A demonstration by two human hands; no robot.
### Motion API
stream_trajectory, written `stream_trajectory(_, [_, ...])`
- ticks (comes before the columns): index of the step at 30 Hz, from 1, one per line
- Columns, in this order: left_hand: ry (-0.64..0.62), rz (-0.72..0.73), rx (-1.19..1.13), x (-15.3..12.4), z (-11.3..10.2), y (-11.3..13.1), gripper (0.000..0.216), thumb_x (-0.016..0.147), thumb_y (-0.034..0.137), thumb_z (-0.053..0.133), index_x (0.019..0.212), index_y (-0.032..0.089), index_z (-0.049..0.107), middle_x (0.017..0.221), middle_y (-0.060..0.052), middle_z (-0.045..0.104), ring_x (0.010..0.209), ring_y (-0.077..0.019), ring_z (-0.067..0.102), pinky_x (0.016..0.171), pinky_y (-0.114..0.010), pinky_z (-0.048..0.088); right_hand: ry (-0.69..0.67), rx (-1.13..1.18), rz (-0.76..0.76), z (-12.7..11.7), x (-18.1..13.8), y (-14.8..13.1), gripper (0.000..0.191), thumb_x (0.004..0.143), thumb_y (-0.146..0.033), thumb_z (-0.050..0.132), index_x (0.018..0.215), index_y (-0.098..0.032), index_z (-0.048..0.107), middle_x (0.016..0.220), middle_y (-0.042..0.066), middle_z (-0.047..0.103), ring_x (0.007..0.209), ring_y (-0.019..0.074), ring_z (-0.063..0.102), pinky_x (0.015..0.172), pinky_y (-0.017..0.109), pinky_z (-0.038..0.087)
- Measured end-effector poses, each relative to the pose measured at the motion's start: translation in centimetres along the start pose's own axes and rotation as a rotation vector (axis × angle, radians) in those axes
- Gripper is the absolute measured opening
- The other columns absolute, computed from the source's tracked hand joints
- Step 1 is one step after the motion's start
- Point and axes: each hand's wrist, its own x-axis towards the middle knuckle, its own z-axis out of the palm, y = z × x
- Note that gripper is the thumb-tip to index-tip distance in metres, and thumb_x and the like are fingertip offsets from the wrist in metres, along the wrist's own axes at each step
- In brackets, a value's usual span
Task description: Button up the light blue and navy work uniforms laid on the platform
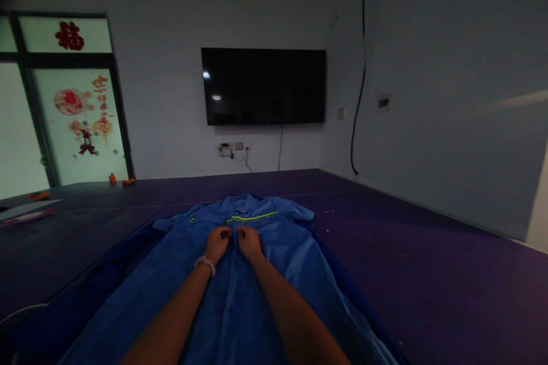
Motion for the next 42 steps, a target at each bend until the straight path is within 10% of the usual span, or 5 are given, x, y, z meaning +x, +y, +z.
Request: stream_trajectory(42, [0.014,-0.002,-0.099,-0.3,-0.3,0.4,0.019,0.065,0.003,0.054,0.075,0.013,0.067,0.079,-0.006,0.068,0.075,-0.0149,0.063,0.073,-0.026,0.047,-0.038,-0.139,0.011,-1.1,-0.5,-1.5,0.019,0.075,-0.018,0.052,0.076,-0.020,0.070,0.081,0.003,0.070,0.078,0.0153,0.063,0.071,0.020,0.045])
